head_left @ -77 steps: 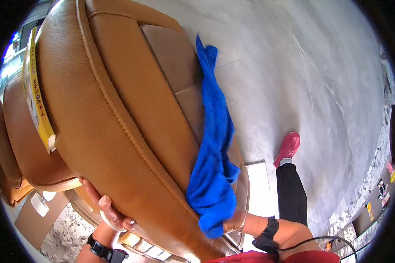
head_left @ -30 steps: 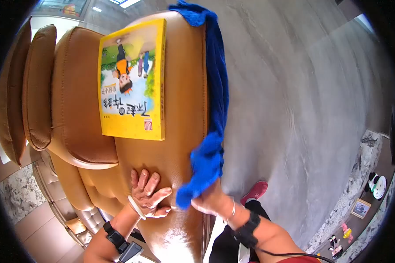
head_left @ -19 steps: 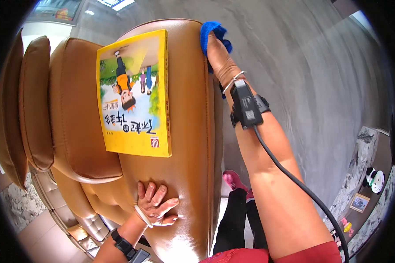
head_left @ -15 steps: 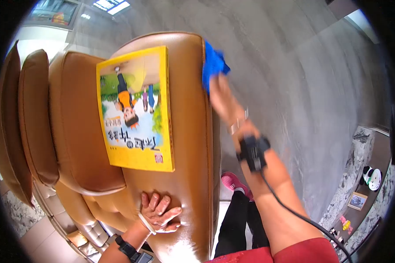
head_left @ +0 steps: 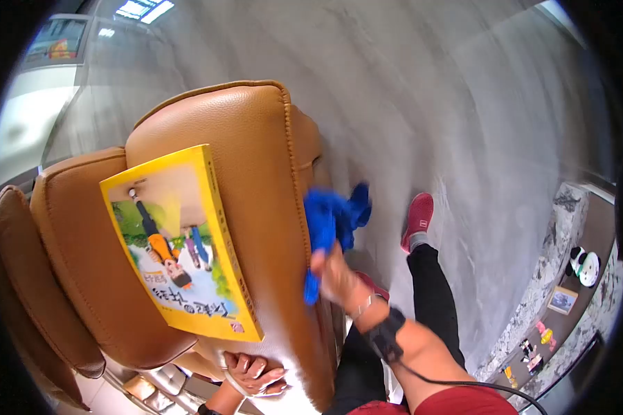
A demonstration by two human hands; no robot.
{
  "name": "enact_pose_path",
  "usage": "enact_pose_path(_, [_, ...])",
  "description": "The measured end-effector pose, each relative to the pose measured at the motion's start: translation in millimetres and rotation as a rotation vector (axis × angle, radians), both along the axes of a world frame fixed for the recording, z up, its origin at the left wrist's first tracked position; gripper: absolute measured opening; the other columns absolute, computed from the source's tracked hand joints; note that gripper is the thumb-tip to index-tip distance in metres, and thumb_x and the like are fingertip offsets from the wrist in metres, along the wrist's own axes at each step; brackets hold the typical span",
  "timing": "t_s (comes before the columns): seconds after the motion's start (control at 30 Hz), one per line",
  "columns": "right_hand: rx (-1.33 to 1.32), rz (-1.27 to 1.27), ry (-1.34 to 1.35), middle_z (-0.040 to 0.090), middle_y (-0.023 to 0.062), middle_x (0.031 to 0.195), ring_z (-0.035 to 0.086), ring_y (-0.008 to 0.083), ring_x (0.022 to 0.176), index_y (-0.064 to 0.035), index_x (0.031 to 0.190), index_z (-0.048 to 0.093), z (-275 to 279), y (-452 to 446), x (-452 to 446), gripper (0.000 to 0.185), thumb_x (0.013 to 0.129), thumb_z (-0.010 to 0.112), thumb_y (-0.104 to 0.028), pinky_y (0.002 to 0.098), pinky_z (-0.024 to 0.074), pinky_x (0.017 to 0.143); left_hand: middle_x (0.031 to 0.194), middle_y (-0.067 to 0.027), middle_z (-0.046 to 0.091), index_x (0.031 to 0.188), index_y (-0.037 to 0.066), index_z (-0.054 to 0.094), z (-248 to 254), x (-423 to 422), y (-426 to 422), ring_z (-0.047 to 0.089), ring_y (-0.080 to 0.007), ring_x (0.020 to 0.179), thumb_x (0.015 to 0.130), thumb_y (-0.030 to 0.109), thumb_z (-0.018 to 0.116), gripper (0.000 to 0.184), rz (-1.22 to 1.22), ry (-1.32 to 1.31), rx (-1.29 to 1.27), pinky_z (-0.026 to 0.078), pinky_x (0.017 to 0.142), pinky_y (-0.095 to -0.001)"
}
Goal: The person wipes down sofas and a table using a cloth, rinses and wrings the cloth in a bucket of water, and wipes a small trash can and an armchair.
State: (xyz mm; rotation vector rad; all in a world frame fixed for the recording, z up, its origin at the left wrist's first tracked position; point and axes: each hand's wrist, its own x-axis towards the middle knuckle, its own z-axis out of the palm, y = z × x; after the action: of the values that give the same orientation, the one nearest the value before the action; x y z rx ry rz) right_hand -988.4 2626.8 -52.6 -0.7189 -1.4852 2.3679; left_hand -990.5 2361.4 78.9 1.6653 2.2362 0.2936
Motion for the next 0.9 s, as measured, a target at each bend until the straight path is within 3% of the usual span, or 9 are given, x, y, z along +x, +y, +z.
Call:
enact_pose_path(0.07, [0.038,-0.043,0.027,0.046,0.0144,0.114,0.043,0.0241,0.103,0.0007,0.128,0.031,-29.2,47.4,-64.7,0.075,0.081,0.045,-0.057,0.0331,0.0321,0.093,0.127,-0.0053,0.036,0.118,0.035,0.051,-6.0,5.0,-11.6,0.03,-0.0333,0.122,0.071,0.062,0.05,0.054,0.005,-0.023,0.039,-0.001,0.101,-0.0615])
enact_pose_path(0.27, [-0.047,-0.033,-0.103,0.047,0.0238,0.12,0.043,0.0354,0.113,0.0042,0.119,0.043,-165.5,84.9,-111.9,0.054,0.085,0.045,-0.039,0.0354,0.0307,0.096,0.122,-0.0025,0.045,0.105,0.03,0.06,22.4,0.4,1.9,0.035,-0.032,0.117,0.073,0.056,0.053,0.041,0.11,-0.05,0.004,0.013,0.099,-0.0566])
enact_pose_path(0.33, [-0.022,0.078,-0.465,0.047,0.0227,0.12,0.044,0.0326,0.112,0.0045,0.12,0.042,-117.0,74.2,-67.2,0.049,0.085,0.045,-0.03,0.0355,0.031,0.096,0.096,-0.0095,0.056,0.079,0.015,0.063,54.9,-18.3,41.0,0.049,-0.0281,0.097,0.078,0.033,0.052,0.021,0.262,-0.133,-0.076,0.035,0.086,-0.045])
enact_pose_path(0.37, [0.023,0.016,-0.303,0.048,0.0217,0.119,0.044,0.0322,0.111,0.0042,0.12,0.042,-105.2,58.3,-35.8,0.048,0.084,0.046,-0.029,0.0358,0.0316,0.096,0.074,-0.007,0.06,0.069,0.01,0.06,65.5,-22.9,55.5,0.058,-0.0219,0.073,0.079,0.026,0.051,0.021,0.524,-0.249,-0.073,0.044,0.068,-0.0336])
enact_pose_path(0.5, [-0.31,0.146,-0.129,0.049,0.0187,0.112,0.045,0.0294,0.107,0.0011,0.117,0.045,9.6,52.4,11.0,0.049,0.085,0.047,-0.036,0.0366,0.0301,0.096,0.068,-0.0057,0.062,0.076,0.007,0.065,69.9,-58.8,85.5,0.059,-0.0156,0.062,0.076,0.019,0.06,0.013,0.739,-0.822,-0.406,0.045,0.059,-0.0272])
enact_pose_path(0.57, [-0.099,0.054,0.285,0.047,0.0187,0.114,0.041,0.0325,0.111,-0.002,0.113,0.048,43.8,68.7,-21.7,0.052,0.084,0.047,-0.045,0.0408,0.0264,0.098,0.058,-0.0049,0.059,0.08,0.003,0.067,61.3,-68.8,83.3,0.056,-0.0106,0.053,0.074,0.004,0.063,0.007,0.806,-1.057,-0.608,0.044,0.051,-0.0225])
enact_pose_path(0.63, [0.131,0.279,0.206,0.043,0.0197,0.12,0.035,0.0367,0.116,-0.0059,0.111,0.049,20.1,80.5,-53.6,0.054,0.08,0.049,-0.051,0.0448,0.0225,0.099,0.064,-0.0052,0.062,0.082,0.003,0.068,59.7,-75.9,80.0,0.059,-0.0114,0.061,0.077,0.008,0.063,0.009,0.917,-1.252,-0.714,0.046,0.057,-0.0236])
enact_pose_path(0.73, [0.487,0.027,0.43,0.042,0.0169,0.122,0.032,0.0397,0.117,-0.0102,0.11,0.052,-16.3,89.5,-92.4,0.049,0.076,0.056,-0.045,0.0476,0.0195,0.1,0.079,-0.0124,0.064,0.087,-0.006,0.064,58.2,-80.6,79.6,0.063,-0.0195,0.069,0.078,0.003,0.061,0.012,0.933,-1.376,-0.673,0.051,0.065,-0.0291])
enact_pose_path(0.9, [0.747,-0.091,0.106,0.047,0.0152,0.12,0.042,0.0301,0.112,-0.0066,0.116,0.046,-154.4,91.2,-127.6,0.038,0.083,0.05,-0.024,0.0372,0.0298,0.098,0.077,-0.0135,0.063,0.083,-0.005,0.062,56.6,-79.7,73.7,0.062,-0.0211,0.069,0.076,0.002,0.063,0.01,1.084,-1.478,-0.661,0.052,0.061,-0.0315])
